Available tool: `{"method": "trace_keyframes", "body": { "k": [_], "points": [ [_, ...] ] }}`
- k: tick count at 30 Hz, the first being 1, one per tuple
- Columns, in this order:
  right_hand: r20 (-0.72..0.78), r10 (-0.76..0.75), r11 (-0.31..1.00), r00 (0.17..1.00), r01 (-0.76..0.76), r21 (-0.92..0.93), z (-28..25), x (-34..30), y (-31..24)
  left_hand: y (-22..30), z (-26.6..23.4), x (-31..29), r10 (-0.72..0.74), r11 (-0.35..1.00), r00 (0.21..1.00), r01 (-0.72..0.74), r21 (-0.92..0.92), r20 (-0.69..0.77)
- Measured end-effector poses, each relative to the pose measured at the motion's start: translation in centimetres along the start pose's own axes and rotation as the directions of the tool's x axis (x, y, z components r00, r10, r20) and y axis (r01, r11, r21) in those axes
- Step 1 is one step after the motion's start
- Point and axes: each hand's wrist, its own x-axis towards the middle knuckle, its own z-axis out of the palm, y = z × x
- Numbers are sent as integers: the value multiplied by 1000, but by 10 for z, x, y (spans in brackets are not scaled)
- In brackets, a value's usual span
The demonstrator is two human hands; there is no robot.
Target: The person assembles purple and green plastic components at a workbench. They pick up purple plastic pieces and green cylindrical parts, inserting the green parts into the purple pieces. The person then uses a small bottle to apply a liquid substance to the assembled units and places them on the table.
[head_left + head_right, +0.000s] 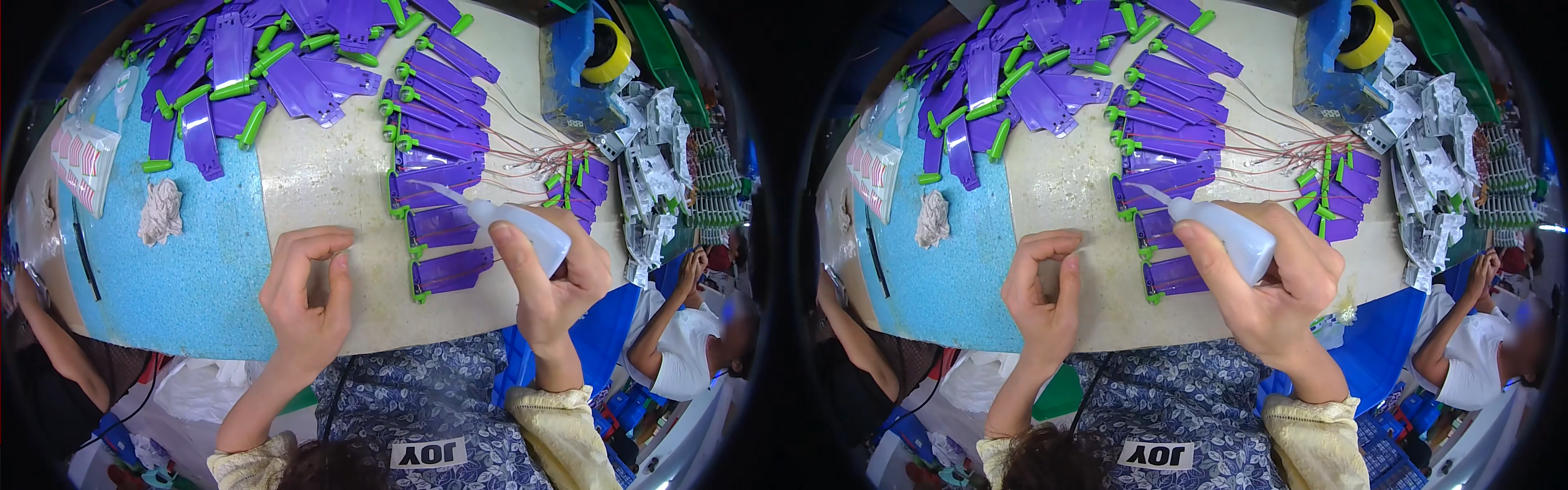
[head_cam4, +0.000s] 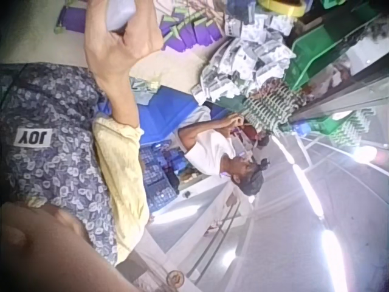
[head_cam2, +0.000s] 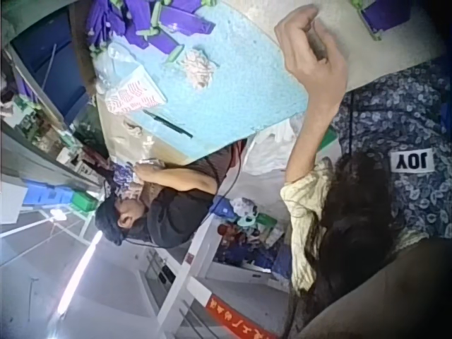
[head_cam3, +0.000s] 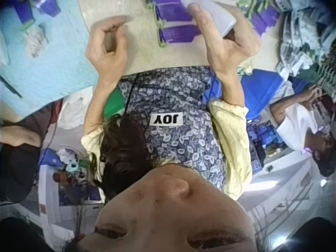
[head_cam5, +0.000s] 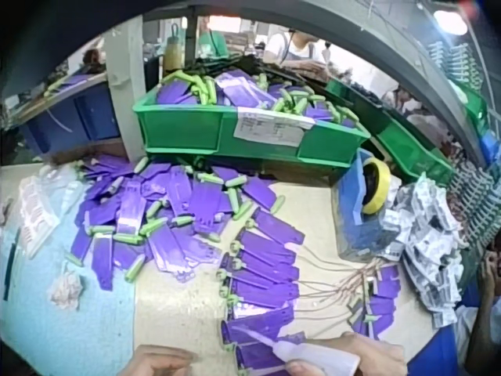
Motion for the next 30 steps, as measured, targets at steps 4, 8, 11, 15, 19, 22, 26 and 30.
{"method": "trace_keyframes", "body": {
  "k": [4,8,11,15,19,22,26,30],
  "points": [
    [-32,45,998,998,-47,-41,9,9,3,2,3,3,2,1000,999,-3,-16,-34],
    [-46,38,996,998,-42,-84,19,14,12,5,2,7,-16,999,999,14,-42,-40],
    [-66,64,998,996,-66,-25,11,14,13,0,1,16,-34,997,998,31,-71,-45],
    [-110,115,992,987,-108,67,3,21,10,4,4,56,81,997,996,-81,7,48],
    [-101,100,995,990,-97,36,12,32,13,8,12,76,91,996,991,-91,-9,101],
    [-94,38,999,995,-37,16,20,38,24,8,14,82,86,996,988,-88,13,131],
    [-56,149,989,987,-147,25,12,43,12,2,19,85,131,990,978,-138,31,164],
    [-36,60,998,998,-60,1,12,46,12,-2,22,83,178,983,965,-183,9,192]
  ]
}}
